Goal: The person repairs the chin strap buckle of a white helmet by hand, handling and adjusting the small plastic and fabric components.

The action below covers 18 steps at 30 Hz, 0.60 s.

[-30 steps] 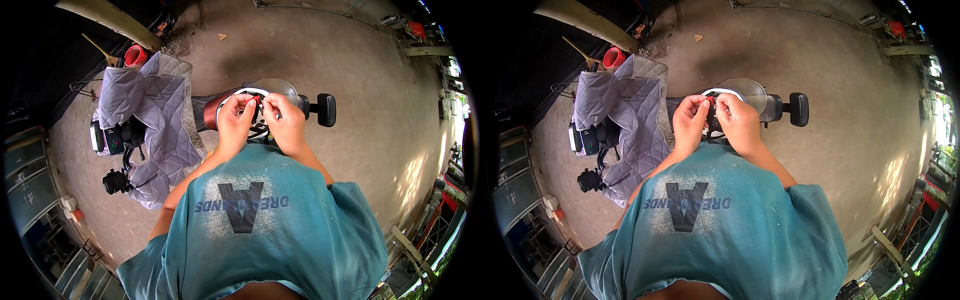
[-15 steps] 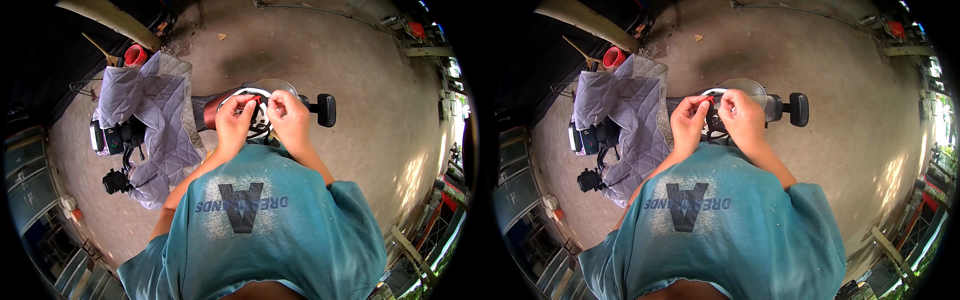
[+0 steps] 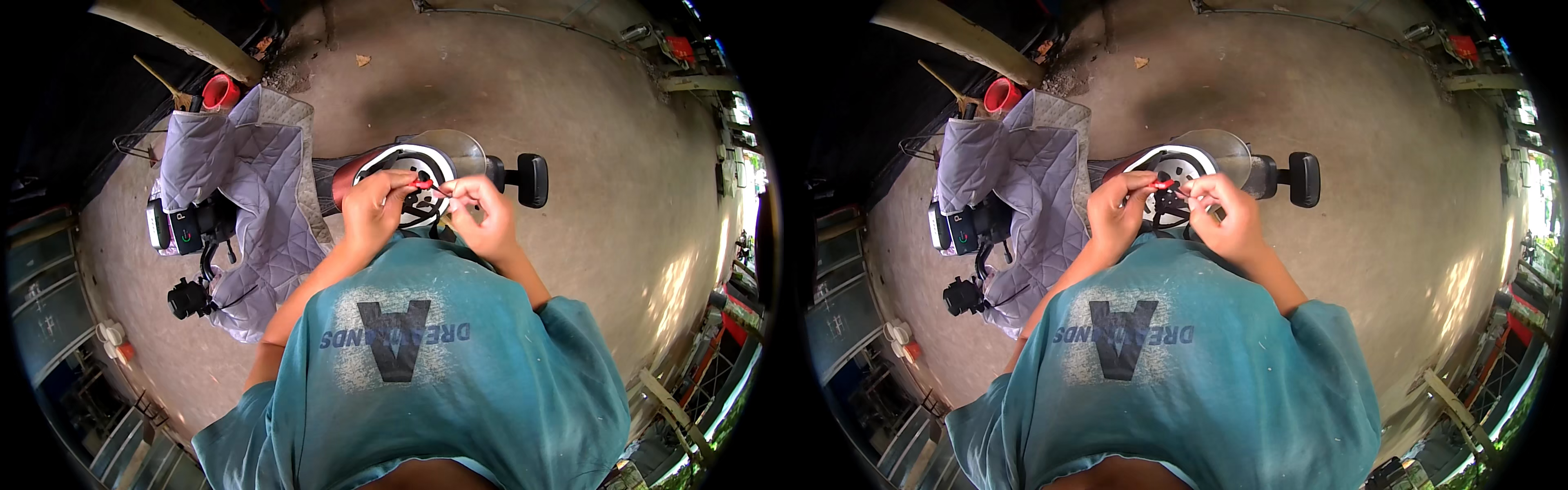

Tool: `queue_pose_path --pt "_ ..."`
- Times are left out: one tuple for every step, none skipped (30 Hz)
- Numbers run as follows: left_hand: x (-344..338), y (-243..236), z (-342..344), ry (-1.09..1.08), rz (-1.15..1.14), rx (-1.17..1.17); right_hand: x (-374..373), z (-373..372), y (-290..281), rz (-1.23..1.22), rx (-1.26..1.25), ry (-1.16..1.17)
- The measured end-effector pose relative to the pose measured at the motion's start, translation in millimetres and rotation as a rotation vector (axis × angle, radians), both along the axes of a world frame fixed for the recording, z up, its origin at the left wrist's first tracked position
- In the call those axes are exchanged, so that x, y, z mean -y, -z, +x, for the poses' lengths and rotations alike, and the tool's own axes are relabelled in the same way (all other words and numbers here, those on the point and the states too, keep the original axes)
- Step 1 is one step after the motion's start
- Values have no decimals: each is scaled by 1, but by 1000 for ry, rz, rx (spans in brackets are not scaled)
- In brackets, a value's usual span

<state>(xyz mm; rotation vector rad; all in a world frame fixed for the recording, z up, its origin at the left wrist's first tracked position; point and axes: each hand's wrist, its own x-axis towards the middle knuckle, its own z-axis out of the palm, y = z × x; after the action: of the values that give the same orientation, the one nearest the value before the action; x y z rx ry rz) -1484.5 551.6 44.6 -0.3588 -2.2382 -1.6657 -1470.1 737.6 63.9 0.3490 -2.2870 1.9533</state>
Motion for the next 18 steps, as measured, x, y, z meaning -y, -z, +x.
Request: queue_pose_path --pt "6 2 -3 40 -106 -97 -1 -2 -3 -148 246 -50" --pt "10 2 -4 81 -140 -154 -2 -6 -9 -296 492 -99" --pt "13 2 -6 122 -174 -211 -3 -8 -13 -446 738 -149" --pt "16 1 -7 160 -210 -268 -6 -10 -11 -458 790 -258" --pt "18 2 -9 182 -231 -319 -10 -11 -8 -469 841 -367" --pt "20 2 -10 194 -245 -348 -12 -11 -6 -478 890 -478" --pt "21 1 -10 206 -259 -376 -10 -10 -8 -512 877 -453" --pt "23 1 -11 217 -273 -403 -8 -11 -11 -566 909 -437" --pt "25 3 -10 222 -281 -416 -6 -12 -14 -621 941 -420" --pt "26 5 -9 227 -289 -430 -6 -14 -16 -674 971 -403" --pt "27 7 -9 231 -298 -445 -5 -13 -15 -615 943 -395" --pt "28 8 -9 240 -300 -439 -5 -12 -14 -556 913 -386" --pt "28 7 -9 249 -303 -433 -5 -12 -13 -497 884 -377" --pt "28 5 -10 258 -305 -428 -4 -11 -14 -467 856 -381" --pt "28 2 -8 276 -283 -318 -2 -11 -15 -437 827 -385" --pt "25 -11 -6 293 -262 -209 -2 -11 -14 -407 797 -390" --pt "23 -20 -5 312 -239 -99 -2 -10 -14 -350 782 -390" --pt "23 -22 -3 341 -236 -61 -4 -9 -12 -293 767 -389"
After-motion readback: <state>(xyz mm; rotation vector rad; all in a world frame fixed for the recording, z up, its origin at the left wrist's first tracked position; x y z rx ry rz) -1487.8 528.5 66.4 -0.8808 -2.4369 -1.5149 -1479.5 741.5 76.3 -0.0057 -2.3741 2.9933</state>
